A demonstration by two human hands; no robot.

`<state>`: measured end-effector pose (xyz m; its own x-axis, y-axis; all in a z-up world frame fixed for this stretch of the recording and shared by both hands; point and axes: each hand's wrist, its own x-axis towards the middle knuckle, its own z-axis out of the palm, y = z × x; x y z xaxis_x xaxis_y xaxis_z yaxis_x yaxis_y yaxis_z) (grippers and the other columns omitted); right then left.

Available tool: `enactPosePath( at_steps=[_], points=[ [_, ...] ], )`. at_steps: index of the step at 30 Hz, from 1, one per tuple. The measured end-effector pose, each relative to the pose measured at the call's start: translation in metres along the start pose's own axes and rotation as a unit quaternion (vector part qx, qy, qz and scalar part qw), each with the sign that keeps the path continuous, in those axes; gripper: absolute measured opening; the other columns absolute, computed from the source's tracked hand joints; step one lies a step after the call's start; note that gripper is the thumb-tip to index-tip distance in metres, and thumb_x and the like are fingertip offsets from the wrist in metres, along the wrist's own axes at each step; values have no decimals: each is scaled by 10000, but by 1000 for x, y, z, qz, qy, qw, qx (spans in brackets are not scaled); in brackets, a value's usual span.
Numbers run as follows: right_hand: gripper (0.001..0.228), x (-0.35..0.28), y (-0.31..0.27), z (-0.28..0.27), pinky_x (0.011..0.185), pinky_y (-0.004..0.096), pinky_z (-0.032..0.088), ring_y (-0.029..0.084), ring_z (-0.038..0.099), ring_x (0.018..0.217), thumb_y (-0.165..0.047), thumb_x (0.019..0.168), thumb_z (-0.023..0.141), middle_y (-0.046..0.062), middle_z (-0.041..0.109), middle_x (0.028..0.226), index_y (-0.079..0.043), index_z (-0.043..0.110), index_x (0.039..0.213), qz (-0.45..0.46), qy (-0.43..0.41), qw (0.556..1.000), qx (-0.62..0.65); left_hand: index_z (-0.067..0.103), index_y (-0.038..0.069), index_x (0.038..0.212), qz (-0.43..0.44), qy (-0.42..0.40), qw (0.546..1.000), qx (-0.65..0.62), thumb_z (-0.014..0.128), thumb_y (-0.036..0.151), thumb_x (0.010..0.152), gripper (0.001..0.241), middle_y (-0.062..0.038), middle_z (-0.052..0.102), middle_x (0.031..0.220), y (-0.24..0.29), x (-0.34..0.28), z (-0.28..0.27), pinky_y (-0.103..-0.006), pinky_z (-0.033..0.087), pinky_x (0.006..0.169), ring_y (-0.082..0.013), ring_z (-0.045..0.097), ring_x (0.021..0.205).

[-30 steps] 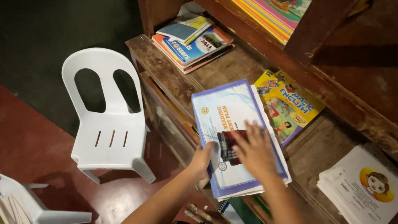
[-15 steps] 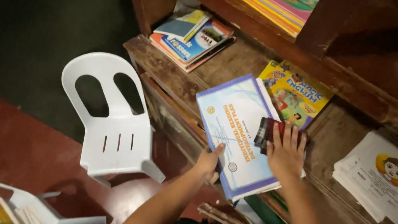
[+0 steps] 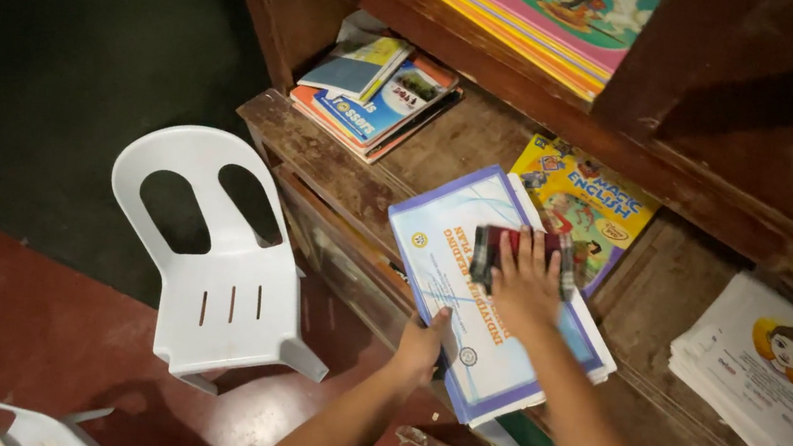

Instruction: Cleaning and wiping down file folders and books on a shelf using a cloth.

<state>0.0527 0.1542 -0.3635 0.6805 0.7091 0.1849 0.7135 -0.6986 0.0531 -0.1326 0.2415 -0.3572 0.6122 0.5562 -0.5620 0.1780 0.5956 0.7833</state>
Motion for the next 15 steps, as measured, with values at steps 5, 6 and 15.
enactPosePath(
  at_steps=[5,6,15],
  points=[
    [627,17,-86,-2,1225,550,75,288,80,1558,-392,1009,453,74,149,1704,-236,321,1601,-163,-74,978,103,569,-79,1265,-11,-16,1000,-21,614,266,1000,437,-208,634,1049,-21,24,-14,-408,498,734,-259,611,911],
    [579,13,-96,-45,1243,517,-43,214,-62,1574,-404,1042,359,15,47,1719,-292,279,1604,-255,-214,922,199,661,-59,1151,-28,-44,997,-49,534,148,994,290,-128,668,912,-13,15,-15,-254,440,573,-145,570,710],
    [654,123,-74,-31,1212,606,74,400,59,1556,-416,1050,217,228,100,1689,-145,120,1637,47,-64,996,41,334,82,1539,-97,-47,994,-11,534,264,1004,600,-234,446,1560,25,-11,-2,-614,351,1186,-446,447,1423]
  ],
)
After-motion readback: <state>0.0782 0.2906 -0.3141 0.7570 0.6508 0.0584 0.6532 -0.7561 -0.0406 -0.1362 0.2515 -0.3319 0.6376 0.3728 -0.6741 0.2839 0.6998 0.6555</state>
